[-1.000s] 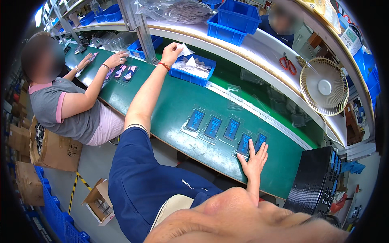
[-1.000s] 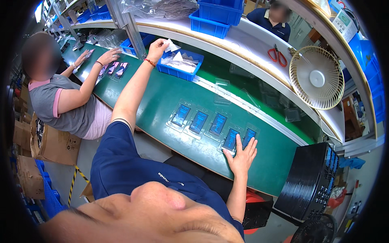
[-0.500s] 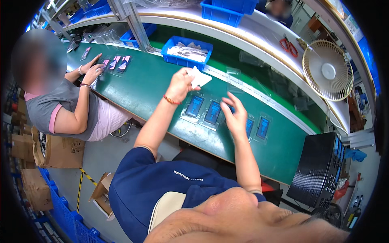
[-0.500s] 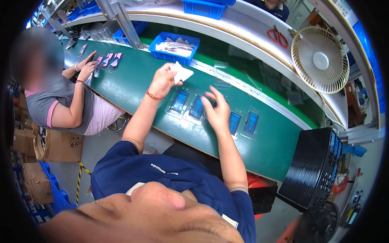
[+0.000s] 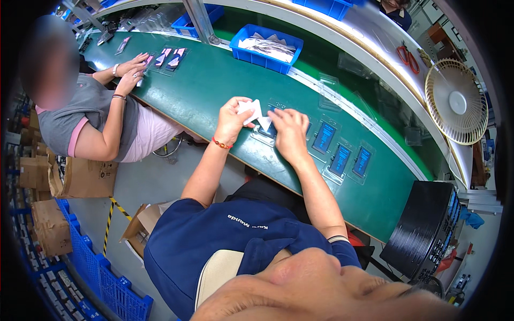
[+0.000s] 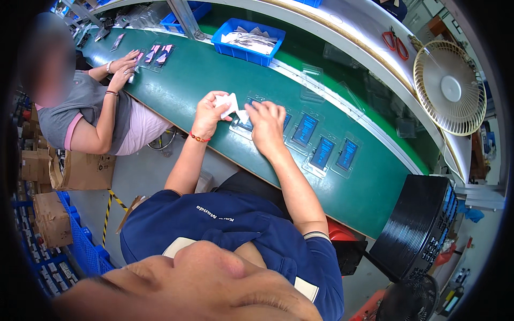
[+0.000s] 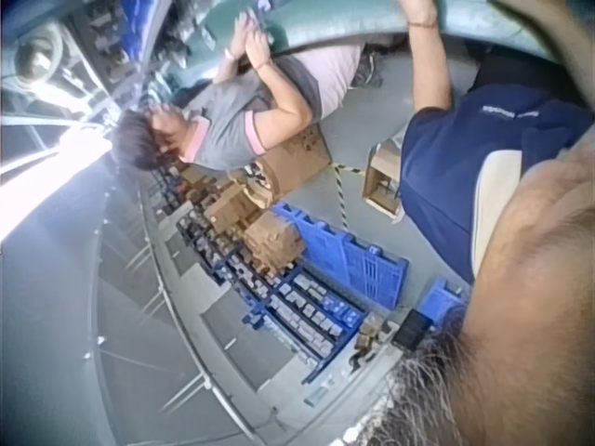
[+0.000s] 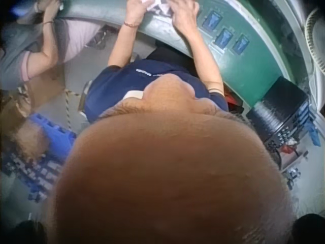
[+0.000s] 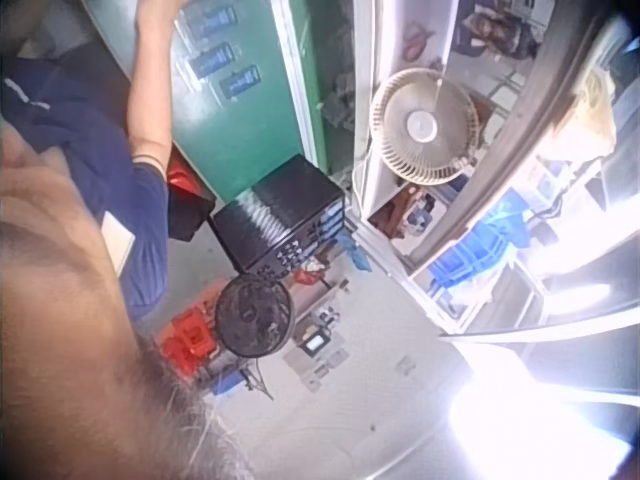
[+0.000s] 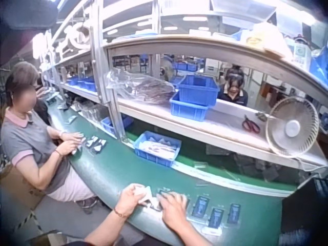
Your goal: Placing blue electronic modules into plastic trays and inserting white triangular pieces.
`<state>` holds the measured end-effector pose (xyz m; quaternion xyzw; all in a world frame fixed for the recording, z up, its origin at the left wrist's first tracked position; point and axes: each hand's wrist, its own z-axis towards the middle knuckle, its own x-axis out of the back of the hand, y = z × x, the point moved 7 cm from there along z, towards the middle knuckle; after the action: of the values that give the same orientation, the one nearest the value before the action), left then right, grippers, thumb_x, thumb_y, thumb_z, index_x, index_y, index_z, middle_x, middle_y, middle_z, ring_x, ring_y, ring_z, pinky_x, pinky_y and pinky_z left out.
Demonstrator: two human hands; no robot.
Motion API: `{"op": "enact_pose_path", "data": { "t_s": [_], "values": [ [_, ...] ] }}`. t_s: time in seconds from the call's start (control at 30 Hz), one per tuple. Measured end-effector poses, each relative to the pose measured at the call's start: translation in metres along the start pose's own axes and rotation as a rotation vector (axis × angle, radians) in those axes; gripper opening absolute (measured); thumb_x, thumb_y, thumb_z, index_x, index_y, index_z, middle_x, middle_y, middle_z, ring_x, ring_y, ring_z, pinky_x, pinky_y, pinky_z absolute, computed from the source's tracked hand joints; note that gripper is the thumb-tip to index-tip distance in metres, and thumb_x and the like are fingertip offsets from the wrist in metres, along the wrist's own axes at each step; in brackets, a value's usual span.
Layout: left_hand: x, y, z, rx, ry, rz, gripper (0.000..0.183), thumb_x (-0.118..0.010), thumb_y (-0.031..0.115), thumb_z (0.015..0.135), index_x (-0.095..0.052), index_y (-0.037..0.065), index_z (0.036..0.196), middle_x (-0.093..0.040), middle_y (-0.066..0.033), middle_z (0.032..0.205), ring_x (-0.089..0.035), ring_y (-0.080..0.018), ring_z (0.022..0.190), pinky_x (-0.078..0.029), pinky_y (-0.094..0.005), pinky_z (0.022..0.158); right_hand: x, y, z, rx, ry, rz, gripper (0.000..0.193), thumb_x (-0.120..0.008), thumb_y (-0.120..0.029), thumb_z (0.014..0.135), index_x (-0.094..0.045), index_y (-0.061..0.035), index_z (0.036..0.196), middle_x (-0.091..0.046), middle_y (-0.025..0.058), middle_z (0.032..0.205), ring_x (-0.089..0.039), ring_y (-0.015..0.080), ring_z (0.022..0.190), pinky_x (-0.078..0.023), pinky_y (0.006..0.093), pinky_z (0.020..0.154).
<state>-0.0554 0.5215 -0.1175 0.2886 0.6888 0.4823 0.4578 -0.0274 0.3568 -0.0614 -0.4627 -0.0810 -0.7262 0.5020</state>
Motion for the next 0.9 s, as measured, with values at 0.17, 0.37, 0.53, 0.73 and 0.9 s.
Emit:
{"op": "enact_pose_path", "data": {
  "t_s": [0.17, 0.37, 0.53, 0.73, 0.9],
  "values": [
    [-0.053, -0.016, -0.017, 0.042, -0.227, 0.040, 0.028, -0.065, -0.006, 0.082, -0.056, 0.001, 0.107, -0.063, -0.0085, 0.096, -0.065, -0.0150, 0.084, -0.058, -0.0251, 0.058, -0.003, 0.050, -0.011, -0.522, 0.014, 0.724, 0.022, -0.071, -0.009, 0.077, -0.070, -0.0047, 0.098, -0.068, 0.0075, 0.075, -0.063, 0.0162, 0.072, -0.049, 0.0305, 0.070],
    [-0.063, -0.025, -0.017, 0.075, -0.277, 0.051, 0.030, -0.056, -0.007, 0.086, -0.054, -0.002, 0.115, -0.064, -0.0105, 0.101, -0.064, -0.0163, 0.092, -0.058, -0.0261, 0.068, 0.016, 0.081, -0.035, -0.692, 0.081, 0.572, 0.010, -0.070, -0.008, 0.077, -0.071, -0.0051, 0.087, -0.068, 0.0070, 0.071, -0.062, 0.0161, 0.068, -0.049, 0.0316, 0.069],
    [-0.068, -0.024, -0.016, 0.090, -0.292, 0.123, 0.037, -0.054, -0.009, 0.087, -0.050, -0.003, 0.123, -0.064, -0.0126, 0.104, -0.064, -0.0172, 0.094, -0.058, -0.0255, 0.071, 0.048, 0.060, -0.029, -0.357, 0.244, 0.128, 0.006, -0.071, -0.011, 0.076, -0.069, -0.0086, 0.082, -0.067, 0.0023, 0.073, -0.058, 0.0202, 0.075, -0.038, 0.0369, 0.082],
    [-0.077, -0.022, -0.017, 0.085, -0.301, 0.134, 0.050, -0.053, -0.009, 0.087, -0.041, 0.001, 0.134, -0.064, -0.0123, 0.104, -0.065, -0.0172, 0.094, -0.058, -0.0263, 0.073, 0.043, 0.022, -0.036, 0.022, 0.036, -0.096, 0.017, -0.071, -0.019, 0.075, -0.071, -0.0085, 0.089, -0.066, 0.0000, 0.077, -0.056, 0.0196, 0.083, -0.038, 0.0397, 0.083],
    [-0.104, -0.027, -0.028, 0.084, -0.466, 0.103, 0.054, -0.052, -0.008, 0.088, -0.037, 0.003, 0.138, -0.063, -0.0104, 0.104, -0.063, -0.0146, 0.092, -0.058, -0.0265, 0.072, 0.059, 0.053, -0.037, -0.381, 0.124, 0.364, 0.017, -0.070, -0.012, 0.080, -0.071, -0.0050, 0.096, -0.065, 0.0050, 0.077, -0.059, 0.0147, 0.073, -0.046, 0.0316, 0.070]
  ]
}}
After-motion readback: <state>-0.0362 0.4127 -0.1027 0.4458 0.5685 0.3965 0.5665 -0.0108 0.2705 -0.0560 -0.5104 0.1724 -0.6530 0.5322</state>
